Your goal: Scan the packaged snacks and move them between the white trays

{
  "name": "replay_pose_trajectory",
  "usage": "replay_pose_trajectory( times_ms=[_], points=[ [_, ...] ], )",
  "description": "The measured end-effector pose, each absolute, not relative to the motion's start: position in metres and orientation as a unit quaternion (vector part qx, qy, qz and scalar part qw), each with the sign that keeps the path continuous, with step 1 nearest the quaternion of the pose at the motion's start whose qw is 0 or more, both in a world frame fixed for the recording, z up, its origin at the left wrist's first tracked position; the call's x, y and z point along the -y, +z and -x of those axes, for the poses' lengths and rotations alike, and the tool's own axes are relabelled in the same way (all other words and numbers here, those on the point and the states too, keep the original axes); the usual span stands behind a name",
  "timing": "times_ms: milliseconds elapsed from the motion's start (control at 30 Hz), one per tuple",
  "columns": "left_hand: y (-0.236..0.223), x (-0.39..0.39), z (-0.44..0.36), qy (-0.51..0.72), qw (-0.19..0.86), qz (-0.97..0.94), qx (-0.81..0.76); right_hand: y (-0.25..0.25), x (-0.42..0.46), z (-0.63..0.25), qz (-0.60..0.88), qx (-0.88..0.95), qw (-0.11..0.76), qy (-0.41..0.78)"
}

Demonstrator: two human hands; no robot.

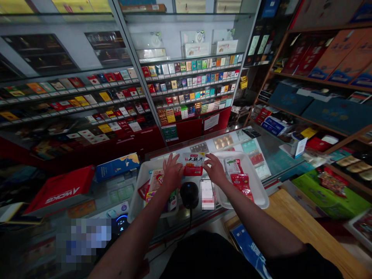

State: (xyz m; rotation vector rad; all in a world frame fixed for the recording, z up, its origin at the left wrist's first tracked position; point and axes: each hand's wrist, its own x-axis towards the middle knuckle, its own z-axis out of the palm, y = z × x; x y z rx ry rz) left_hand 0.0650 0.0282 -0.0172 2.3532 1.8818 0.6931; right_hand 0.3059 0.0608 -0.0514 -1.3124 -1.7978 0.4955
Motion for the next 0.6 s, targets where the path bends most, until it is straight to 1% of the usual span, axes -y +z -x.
replay_pose_trajectory(
  times_ms=[133,267,467,600],
  points=[
    [-0.007,-0.031,-0.099,0.236,0.042,-0.767,-0.595,-0.042,-0.062,-0.336,0.545,0.696,0.431,0.184],
    [0.000,-0.030,-0.138,0.224,0.056,-0.777,-0.585,-0.035,-0.058,-0.371,0.567,0.687,0.419,0.176],
    [-0.019,-0.026,-0.193,0.179,0.074,-0.793,-0.578,-0.046,-0.041,-0.421,0.624,0.675,0.363,0.153],
    [-0.041,-0.017,-0.223,0.160,0.082,-0.806,-0.564,-0.063,-0.028,-0.449,0.663,0.673,0.296,0.140]
  ],
)
